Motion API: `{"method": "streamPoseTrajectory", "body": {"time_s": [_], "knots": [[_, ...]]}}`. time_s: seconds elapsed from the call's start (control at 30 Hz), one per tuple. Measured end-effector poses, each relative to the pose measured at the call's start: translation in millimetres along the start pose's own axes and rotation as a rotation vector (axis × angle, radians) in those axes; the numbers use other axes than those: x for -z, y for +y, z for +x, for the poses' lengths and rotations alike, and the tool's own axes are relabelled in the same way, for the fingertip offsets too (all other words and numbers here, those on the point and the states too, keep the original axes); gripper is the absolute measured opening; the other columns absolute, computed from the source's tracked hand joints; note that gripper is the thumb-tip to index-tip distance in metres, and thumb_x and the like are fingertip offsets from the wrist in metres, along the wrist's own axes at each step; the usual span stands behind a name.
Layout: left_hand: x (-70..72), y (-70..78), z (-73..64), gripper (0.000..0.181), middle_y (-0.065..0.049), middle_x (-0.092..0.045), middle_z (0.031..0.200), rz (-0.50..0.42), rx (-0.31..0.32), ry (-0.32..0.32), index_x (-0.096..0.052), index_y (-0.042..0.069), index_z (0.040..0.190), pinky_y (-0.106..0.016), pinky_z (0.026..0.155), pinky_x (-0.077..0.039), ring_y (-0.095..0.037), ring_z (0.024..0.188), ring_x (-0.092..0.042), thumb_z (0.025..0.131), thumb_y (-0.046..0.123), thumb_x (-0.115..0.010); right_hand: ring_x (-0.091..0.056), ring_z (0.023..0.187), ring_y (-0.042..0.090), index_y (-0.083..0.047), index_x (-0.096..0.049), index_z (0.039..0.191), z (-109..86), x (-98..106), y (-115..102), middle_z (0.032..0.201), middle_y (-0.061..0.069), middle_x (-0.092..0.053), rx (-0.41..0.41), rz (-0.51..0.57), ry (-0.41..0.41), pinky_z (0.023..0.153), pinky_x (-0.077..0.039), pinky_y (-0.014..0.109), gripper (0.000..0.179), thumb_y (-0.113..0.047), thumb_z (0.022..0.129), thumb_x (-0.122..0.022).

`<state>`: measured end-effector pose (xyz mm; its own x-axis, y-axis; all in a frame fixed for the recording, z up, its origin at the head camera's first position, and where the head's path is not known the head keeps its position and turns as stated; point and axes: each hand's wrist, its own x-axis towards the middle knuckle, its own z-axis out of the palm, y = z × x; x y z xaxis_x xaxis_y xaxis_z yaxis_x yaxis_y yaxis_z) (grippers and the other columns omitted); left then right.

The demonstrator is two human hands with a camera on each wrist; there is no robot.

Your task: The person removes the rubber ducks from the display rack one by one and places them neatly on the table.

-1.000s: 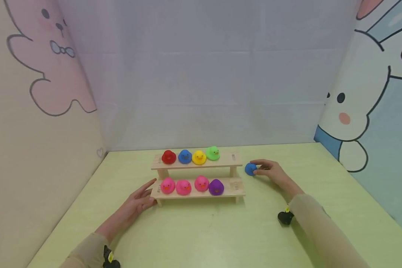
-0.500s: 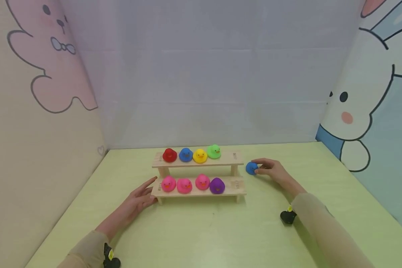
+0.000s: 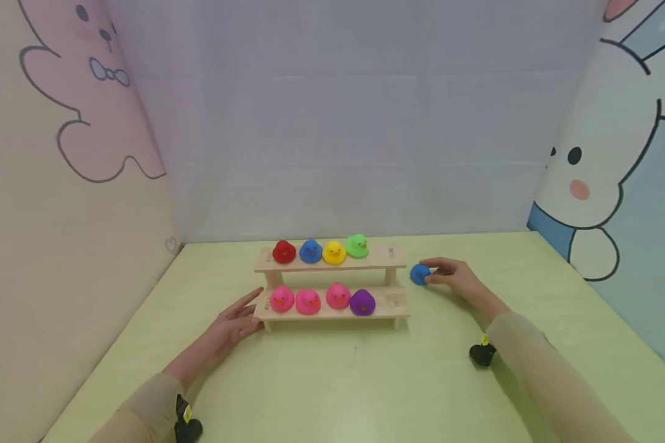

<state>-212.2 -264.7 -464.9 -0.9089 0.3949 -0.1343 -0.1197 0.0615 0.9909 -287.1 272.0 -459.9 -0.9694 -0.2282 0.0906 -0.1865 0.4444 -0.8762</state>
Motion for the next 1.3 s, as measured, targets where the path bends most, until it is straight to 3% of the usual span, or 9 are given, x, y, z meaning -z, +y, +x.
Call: {"method": "streamPoseTrajectory", "body": {"time_s": [0.17, 0.37, 0.47, 0.6, 0.73, 0.9, 1.0, 1.07, 1.3], "knots": [[-0.1, -4.0, 0.9, 0.073, -0.022, -0.032, 0.162, -0.013, -0.008, -0.011, -0.014, 0.016, 0.165, -0.020, 0.107, -0.052, 0.001, 0.122, -0.062, 0.104, 0.012, -0.054, -0.057, 0.107, 0.011, -0.004, -0.056, 0.144, -2.4, 1.4, 0.5, 0.145, 0.021, -0.059, 0.001, -0.018, -0.021, 0.095, -0.047, 0.028, 0.055, -0.023, 0.096, -0.072], [-0.3, -6.2, 1.0, 0.073, -0.012, -0.041, 0.157, -0.026, -0.017, -0.021, -0.013, 0.013, 0.165, -0.020, 0.106, -0.052, 0.000, 0.122, -0.062, 0.104, 0.010, -0.054, -0.050, 0.130, 0.035, -0.006, -0.049, 0.150, -2.9, 3.7, -1.7, 0.155, 0.021, -0.049, 0.022, -0.056, -0.026, 0.106, -0.045, 0.053, 0.061, -0.026, 0.097, -0.070], [-1.3, -6.0, 0.6, 0.074, -0.012, -0.042, 0.156, -0.030, -0.016, -0.018, -0.013, 0.012, 0.165, -0.020, 0.106, -0.053, 0.000, 0.121, -0.063, 0.104, 0.009, -0.054, -0.046, 0.135, 0.042, -0.005, -0.048, 0.150, -0.9, 6.4, -9.3, 0.156, 0.021, -0.048, 0.058, -0.068, -0.028, 0.109, -0.043, 0.058, 0.060, -0.026, 0.097, -0.069], [-2.2, -6.6, 0.0, 0.074, -0.015, -0.040, 0.158, -0.030, -0.013, -0.021, -0.013, 0.012, 0.165, -0.020, 0.106, -0.053, 0.000, 0.122, -0.062, 0.104, 0.010, -0.054, -0.044, 0.136, 0.042, -0.007, -0.049, 0.149, 5.3, 10.1, -27.6, 0.156, 0.019, -0.048, 0.098, -0.066, -0.027, 0.108, -0.046, 0.049, 0.057, -0.023, 0.098, -0.068], [-2.1, -5.7, -0.1, 0.074, -0.009, -0.046, 0.153, -0.038, -0.017, -0.013, -0.013, 0.012, 0.165, -0.021, 0.105, -0.053, 0.000, 0.121, -0.063, 0.103, 0.009, -0.055, -0.047, 0.136, 0.037, -0.011, -0.051, 0.149, 18.3, 10.4, -49.6, 0.154, 0.016, -0.051, 0.124, -0.072, -0.018, 0.108, -0.047, 0.045, 0.054, -0.023, 0.099, -0.068], [-1.3, -3.7, 0.1, 0.074, -0.014, -0.042, 0.157, -0.031, -0.015, -0.006, -0.014, 0.013, 0.165, -0.021, 0.106, -0.053, 0.000, 0.121, -0.062, 0.103, 0.010, -0.055, -0.054, 0.126, 0.015, -0.013, -0.055, 0.146, 34.3, 5.4, -73.8, 0.149, 0.014, -0.057, 0.160, -0.074, 0.013, 0.105, -0.049, 0.027, 0.050, -0.024, 0.099, -0.068], [-1.6, -3.2, 0.0, 0.073, -0.021, -0.036, 0.161, -0.024, -0.012, -0.004, -0.014, 0.014, 0.165, -0.022, 0.107, -0.053, 0.000, 0.122, -0.062, 0.104, 0.010, -0.054, -0.054, 0.117, 0.002, -0.012, -0.057, 0.143, 39.3, -0.7, -90.3, 0.147, 0.014, -0.059, 0.199, -0.061, 0.022, 0.095, -0.048, 0.012, 0.047, -0.021, 0.098, -0.068], [-2.0, -2.6, -0.7, 0.073, -0.023, -0.034, 0.162, -0.020, -0.013, -0.005, -0.013, 0.014, 0.165, -0.022, 0.107, -0.052, 0.001, 0.122, -0.062, 0.104, 0.011, -0.054, -0.055, 0.116, 0.003, -0.010, -0.058, 0.142, 42.5, -6.7, -100.4, 0.145, 0.015, -0.060, 0.222, -0.048, 0.019, 0.094, -0.049, 0.012, 0.047, -0.019, 0.098, -0.069], [-2.8, -0.5, -2.4, 0.074, -0.026, -0.030, 0.163, -0.017, -0.014, 0.000, -0.013, 0.013, 0.165, -0.021, 0.107, -0.052, 0.001, 0.122, -0.061, 0.104, 0.013, -0.055, -0.058, 0.117, 0.027, -0.011, -0.060, 0.141, 51.1, -31.9, -124.4, 0.143, 0.015, -0.062, 0.270, 0.003, -0.014, 0.093, -0.052, 0.020, 0.046, -0.013, 0.096, -0.070]]}}
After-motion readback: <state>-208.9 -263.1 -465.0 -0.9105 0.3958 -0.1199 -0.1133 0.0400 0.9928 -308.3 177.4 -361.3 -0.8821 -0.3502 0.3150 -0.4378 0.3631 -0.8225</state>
